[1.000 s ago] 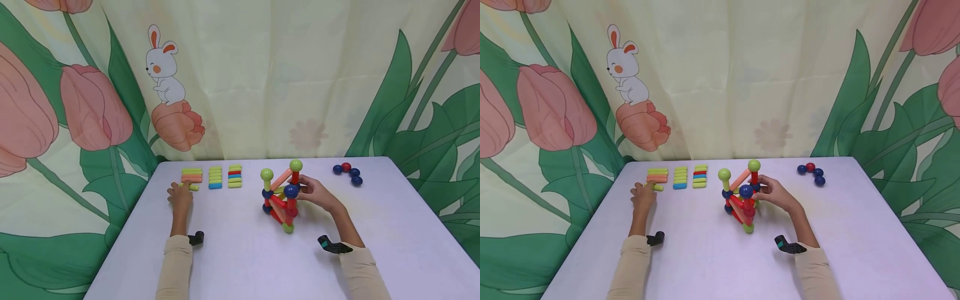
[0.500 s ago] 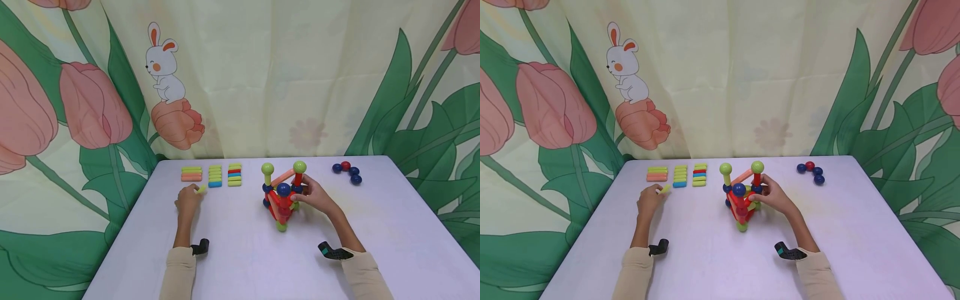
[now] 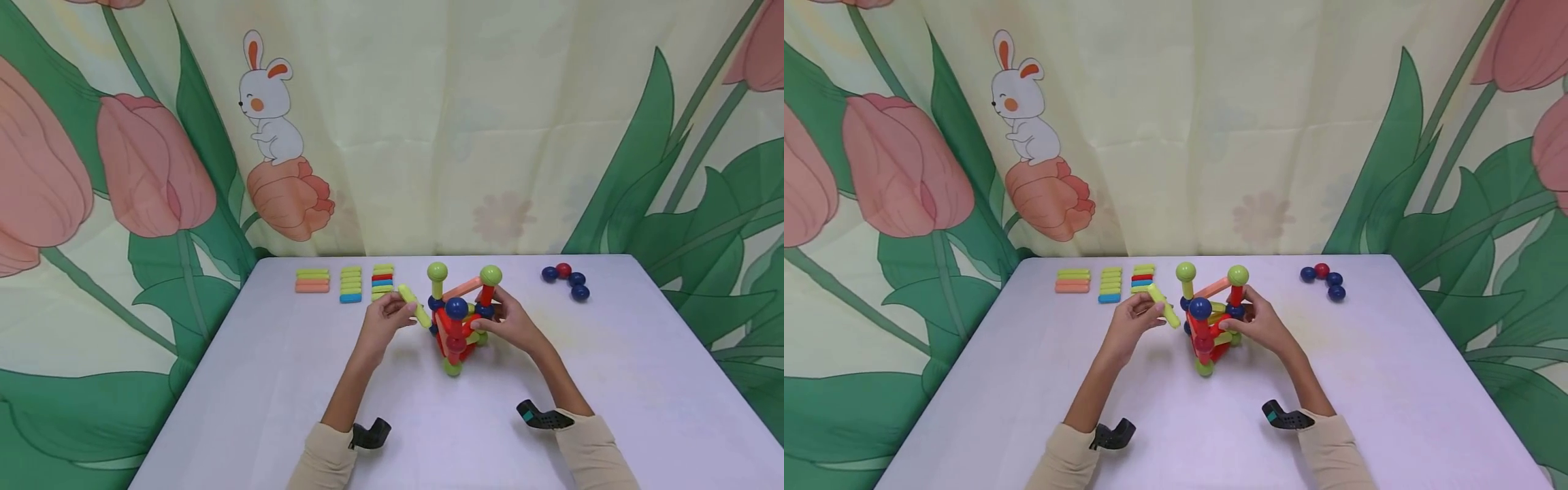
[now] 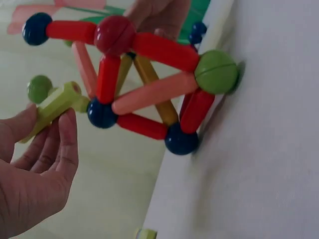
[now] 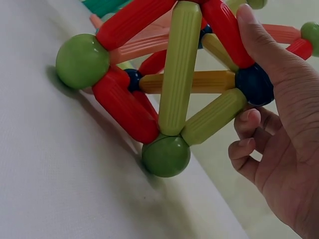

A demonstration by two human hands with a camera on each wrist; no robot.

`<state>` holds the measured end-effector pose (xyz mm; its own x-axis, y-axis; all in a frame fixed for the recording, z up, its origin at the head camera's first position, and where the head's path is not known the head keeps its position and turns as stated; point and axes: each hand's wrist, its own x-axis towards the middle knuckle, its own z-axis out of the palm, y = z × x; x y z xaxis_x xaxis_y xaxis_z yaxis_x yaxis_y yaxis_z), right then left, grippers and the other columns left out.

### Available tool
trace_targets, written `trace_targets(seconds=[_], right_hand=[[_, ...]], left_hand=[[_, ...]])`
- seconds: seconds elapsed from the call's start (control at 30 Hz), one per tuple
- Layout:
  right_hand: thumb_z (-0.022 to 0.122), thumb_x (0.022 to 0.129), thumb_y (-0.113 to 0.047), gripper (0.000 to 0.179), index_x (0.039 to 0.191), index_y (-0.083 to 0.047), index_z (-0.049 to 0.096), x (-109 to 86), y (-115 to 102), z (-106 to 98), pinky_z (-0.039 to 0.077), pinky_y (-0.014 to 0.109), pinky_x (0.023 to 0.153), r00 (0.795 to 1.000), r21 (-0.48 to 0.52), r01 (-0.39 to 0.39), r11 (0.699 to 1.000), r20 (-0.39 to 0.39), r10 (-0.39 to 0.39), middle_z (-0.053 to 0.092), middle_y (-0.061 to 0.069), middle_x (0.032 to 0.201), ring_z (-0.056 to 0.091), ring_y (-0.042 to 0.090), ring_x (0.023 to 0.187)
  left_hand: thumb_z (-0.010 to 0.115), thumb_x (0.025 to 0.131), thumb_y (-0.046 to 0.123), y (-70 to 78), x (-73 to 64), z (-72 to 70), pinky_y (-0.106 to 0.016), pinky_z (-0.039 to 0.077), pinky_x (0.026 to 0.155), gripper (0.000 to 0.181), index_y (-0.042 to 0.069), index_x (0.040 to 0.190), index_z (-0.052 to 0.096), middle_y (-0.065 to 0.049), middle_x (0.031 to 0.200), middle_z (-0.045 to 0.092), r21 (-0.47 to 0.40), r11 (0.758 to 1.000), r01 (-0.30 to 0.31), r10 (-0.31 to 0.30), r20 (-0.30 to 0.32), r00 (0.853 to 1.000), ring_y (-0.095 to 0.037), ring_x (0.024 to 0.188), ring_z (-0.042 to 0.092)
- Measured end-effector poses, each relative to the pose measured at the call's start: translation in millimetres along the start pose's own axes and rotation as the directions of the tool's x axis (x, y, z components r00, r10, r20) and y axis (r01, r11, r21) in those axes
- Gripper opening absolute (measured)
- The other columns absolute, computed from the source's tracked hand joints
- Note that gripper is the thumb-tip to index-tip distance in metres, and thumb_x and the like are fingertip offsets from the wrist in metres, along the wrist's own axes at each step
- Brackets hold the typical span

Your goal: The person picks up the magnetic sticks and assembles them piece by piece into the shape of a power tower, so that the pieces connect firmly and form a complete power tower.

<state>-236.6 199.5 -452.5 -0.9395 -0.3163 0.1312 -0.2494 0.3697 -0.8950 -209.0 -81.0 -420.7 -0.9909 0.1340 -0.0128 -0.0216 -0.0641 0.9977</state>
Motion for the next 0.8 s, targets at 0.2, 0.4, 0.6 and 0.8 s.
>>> trace_targets(seconds=[0.2, 0.4, 0.6, 0.8], right_hand=[[0.074, 0.087, -0.022, 0.059, 0.133, -0.005, 0.041, 1.4, 4.3, 2.5, 0.045, 0.025, 0.068, 1.0, -0.022, 0.02, 1.0, -0.013, -0.02, 0.054, 0.019, 0.115, 0.058, 0.025, 0.087], [0.074, 0.088, -0.023, 0.058, 0.133, -0.004, 0.042, 1.6, 4.8, 1.8, 0.045, 0.024, 0.069, 1.0, -0.016, 0.016, 1.0, -0.019, -0.016, 0.054, 0.019, 0.116, 0.057, 0.026, 0.086], [0.074, 0.087, -0.02, 0.052, 0.127, -0.001, 0.046, 0.7, 4.3, 0.8, 0.043, 0.024, 0.068, 0.999, -0.011, 0.027, 1.0, -0.021, -0.027, 0.054, 0.018, 0.114, 0.057, 0.024, 0.084], [0.074, 0.088, -0.021, 0.051, 0.127, -0.002, 0.047, 0.9, 7.2, 1.3, 0.044, 0.025, 0.068, 1.0, -0.003, 0.02, 1.0, -0.009, -0.02, 0.053, 0.016, 0.111, 0.056, 0.026, 0.085]], left_hand=[[0.068, 0.092, 0.02, -0.9, 5.4, 19.7, -0.033, 0.057, 0.086, 0.034, 0.0, 0.119, 0.059, -0.013, 0.109, 0.067, -0.068, 0.998, -0.017, 0.018, 0.013, 1.0, -0.014, 0.094, 0.069], [0.069, 0.092, 0.018, -2.9, 7.1, 33.7, -0.031, 0.058, 0.085, 0.032, 0.0, 0.118, 0.063, -0.014, 0.105, 0.069, -0.006, 1.0, -0.023, 0.023, 0.062, 0.998, -0.012, 0.089, 0.069], [0.068, 0.092, 0.019, -3.4, 6.5, 41.1, -0.032, 0.058, 0.085, 0.033, 0.001, 0.119, 0.065, -0.016, 0.106, 0.069, 0.035, 0.999, -0.032, 0.029, 0.094, 0.995, -0.011, 0.085, 0.069], [0.069, 0.092, 0.021, -4.2, 8.7, 44.5, -0.03, 0.058, 0.084, 0.033, 0.003, 0.12, 0.066, -0.015, 0.106, 0.07, 0.074, 0.997, -0.027, 0.02, 0.092, 0.996, -0.011, 0.086, 0.068]])
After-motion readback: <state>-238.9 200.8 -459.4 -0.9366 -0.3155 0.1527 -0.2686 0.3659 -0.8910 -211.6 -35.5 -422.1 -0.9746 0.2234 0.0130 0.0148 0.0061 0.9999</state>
